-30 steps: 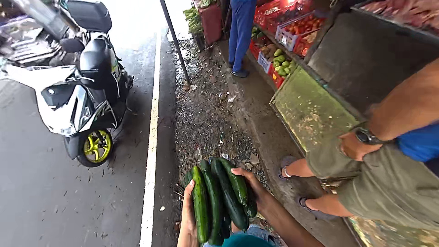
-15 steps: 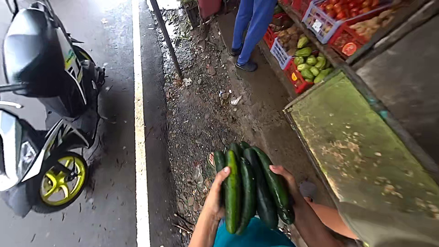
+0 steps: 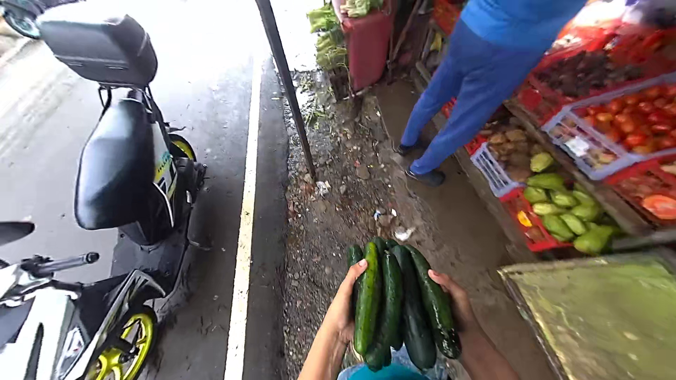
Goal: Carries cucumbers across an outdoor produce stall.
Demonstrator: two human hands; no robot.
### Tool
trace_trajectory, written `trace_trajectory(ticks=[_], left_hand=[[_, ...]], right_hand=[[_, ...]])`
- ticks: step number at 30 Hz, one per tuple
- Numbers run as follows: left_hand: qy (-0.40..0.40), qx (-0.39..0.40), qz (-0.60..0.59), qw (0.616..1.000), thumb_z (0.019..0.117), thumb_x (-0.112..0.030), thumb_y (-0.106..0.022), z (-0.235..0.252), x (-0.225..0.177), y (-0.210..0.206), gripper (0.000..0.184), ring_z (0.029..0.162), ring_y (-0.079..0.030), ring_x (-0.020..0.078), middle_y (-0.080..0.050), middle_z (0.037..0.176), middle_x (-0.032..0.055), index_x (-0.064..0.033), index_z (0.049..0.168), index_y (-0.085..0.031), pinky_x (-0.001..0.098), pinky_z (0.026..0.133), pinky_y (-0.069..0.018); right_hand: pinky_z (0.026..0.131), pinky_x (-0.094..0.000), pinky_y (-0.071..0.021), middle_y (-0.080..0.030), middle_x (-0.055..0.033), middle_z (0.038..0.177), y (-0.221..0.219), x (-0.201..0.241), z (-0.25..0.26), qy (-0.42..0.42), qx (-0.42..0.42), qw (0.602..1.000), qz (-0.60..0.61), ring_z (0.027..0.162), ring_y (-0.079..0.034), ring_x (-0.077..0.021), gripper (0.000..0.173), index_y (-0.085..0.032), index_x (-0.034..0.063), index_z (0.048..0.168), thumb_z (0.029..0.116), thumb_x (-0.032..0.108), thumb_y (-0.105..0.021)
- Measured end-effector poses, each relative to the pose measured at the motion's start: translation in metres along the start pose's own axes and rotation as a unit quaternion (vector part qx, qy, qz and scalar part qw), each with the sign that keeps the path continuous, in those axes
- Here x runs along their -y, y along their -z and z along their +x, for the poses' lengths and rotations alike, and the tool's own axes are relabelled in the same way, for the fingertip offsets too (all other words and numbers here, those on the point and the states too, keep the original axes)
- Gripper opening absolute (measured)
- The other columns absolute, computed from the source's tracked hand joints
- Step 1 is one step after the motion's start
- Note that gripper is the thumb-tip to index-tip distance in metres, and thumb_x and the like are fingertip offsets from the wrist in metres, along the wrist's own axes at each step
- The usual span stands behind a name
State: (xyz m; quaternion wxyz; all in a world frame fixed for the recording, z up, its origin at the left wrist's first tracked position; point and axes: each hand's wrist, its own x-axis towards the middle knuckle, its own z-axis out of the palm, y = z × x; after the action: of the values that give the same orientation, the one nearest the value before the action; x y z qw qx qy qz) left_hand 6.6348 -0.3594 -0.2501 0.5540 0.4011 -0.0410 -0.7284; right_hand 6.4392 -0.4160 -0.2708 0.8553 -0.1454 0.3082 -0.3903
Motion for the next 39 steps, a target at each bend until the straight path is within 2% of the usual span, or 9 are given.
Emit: trace_trajectory(ticks=[3,11,15,18,20,24,27,33,39], left_hand=[[-0.022,-0.023,0.008,0.999,0.1027,-0.047,-0.05,0.064,-0.061,-0.005,0.046,0.091,-0.074,0.0212,-0.074,0.101,0.0135,-0.0074,0.121,-0.066,0.0374,0.081,-0.063],[-0.125,-0.044,-0.023,0.991,0.0913,-0.048,-0.066,0.228,-0.225,-0.053,0.05,0.089,-0.075,0.0208,-0.075,0.099,0.0136,-0.0067,0.119,-0.066,0.0371,0.079,-0.0639],[-0.127,-0.069,-0.002,0.989,0.0976,-0.045,-0.055,0.3,-0.301,-0.079,0.046,0.09,-0.075,0.0196,-0.075,0.099,0.0126,-0.0072,0.121,-0.064,0.0361,0.079,-0.0638],[-0.111,-0.058,0.007,0.992,0.0965,-0.049,-0.057,0.364,-0.354,-0.091,0.048,0.09,-0.075,0.0198,-0.075,0.099,0.0124,-0.0074,0.121,-0.065,0.0364,0.079,-0.0639],[-0.103,-0.043,0.015,0.994,0.0935,-0.049,-0.061,0.414,-0.389,-0.098,0.049,0.089,-0.075,0.0195,-0.075,0.098,0.0121,-0.0076,0.12,-0.065,0.036,0.079,-0.0639],[-0.079,-0.006,0.037,0.996,0.0957,-0.044,-0.059,0.525,-0.463,-0.107,0.044,0.089,-0.074,0.0174,-0.075,0.098,0.0108,-0.008,0.121,-0.065,0.0341,0.08,-0.0632],[-0.043,0.02,0.063,0.997,0.0955,-0.045,-0.058,0.602,-0.526,-0.119,0.046,0.088,-0.075,0.0169,-0.075,0.097,0.0095,-0.0084,0.122,-0.063,0.0339,0.078,-0.0638],[-0.032,0.085,0.111,0.99,0.101,-0.039,-0.049,0.743,-0.645,-0.169,0.039,0.086,-0.075,0.0145,-0.076,0.096,0.0083,-0.0078,0.12,-0.065,0.0325,0.077,-0.0641],[-0.009,0.124,0.164,0.979,0.106,-0.031,-0.035,0.879,-0.725,-0.248,0.038,0.082,-0.075,0.0095,-0.076,0.089,0.004,-0.0109,0.11,-0.067,0.0277,0.074,-0.0639]], right_hand=[[0.074,-0.0348,-0.0651,-0.076,-0.0107,0.092,-0.023,0.029,0.093,-0.028,0.021,0.999,0.015,0.084,-0.076,-0.0161,0.032,-0.072,0.0111,0.105,0.0867,0.037,-0.072],[0.073,-0.0351,-0.065,-0.076,-0.0107,0.091,-0.104,0.141,0.32,-0.068,0.056,0.996,-0.002,0.083,-0.076,-0.0165,0.03,-0.071,0.0107,0.105,0.0877,0.035,-0.07],[0.073,-0.0329,-0.0647,-0.076,-0.0087,0.089,-0.141,0.192,0.411,-0.06,0.041,0.997,-0.021,0.082,-0.076,-0.0142,0.027,-0.07,0.0117,0.103,0.0889,0.035,-0.068],[0.072,-0.0328,-0.0648,-0.076,-0.0086,0.089,-0.157,0.225,0.481,-0.038,0.025,0.999,-0.011,0.081,-0.076,-0.0142,0.025,-0.07,0.0112,0.102,0.0923,0.033,-0.064],[0.074,-0.0328,-0.0648,-0.076,-0.008,0.091,-0.163,0.247,0.53,-0.016,0.031,0.999,-0.007,0.083,-0.076,-0.0138,0.027,-0.071,0.0119,0.104,0.0895,0.034,-0.068],[0.074,-0.0315,-0.0648,-0.077,-0.0066,0.092,-0.177,0.288,0.633,0.062,0.036,0.997,-0.015,0.084,-0.076,-0.0122,0.028,-0.073,0.0125,0.104,0.0868,0.035,-0.073],[0.075,-0.0307,-0.0645,-0.077,-0.005,0.092,-0.198,0.318,0.706,0.115,-0.006,0.993,-0.02,0.084,-0.075,-0.011,0.023,-0.072,0.0133,0.104,0.0919,0.032,-0.065],[0.081,-0.0384,-0.0638,-0.076,-0.0111,0.099,-0.246,0.397,0.824,0.136,-0.057,0.987,0.059,0.09,-0.075,-0.0187,0.039,-0.067,0.0092,0.116,0.0868,0.035,-0.073],[0.082,-0.0362,-0.0635,-0.076,-0.0098,0.099,-0.26,0.497,0.93,0.184,-0.081,0.977,0.064,0.091,-0.075,-0.0168,0.037,-0.067,0.0107,0.116,0.0896,0.036,-0.07]])
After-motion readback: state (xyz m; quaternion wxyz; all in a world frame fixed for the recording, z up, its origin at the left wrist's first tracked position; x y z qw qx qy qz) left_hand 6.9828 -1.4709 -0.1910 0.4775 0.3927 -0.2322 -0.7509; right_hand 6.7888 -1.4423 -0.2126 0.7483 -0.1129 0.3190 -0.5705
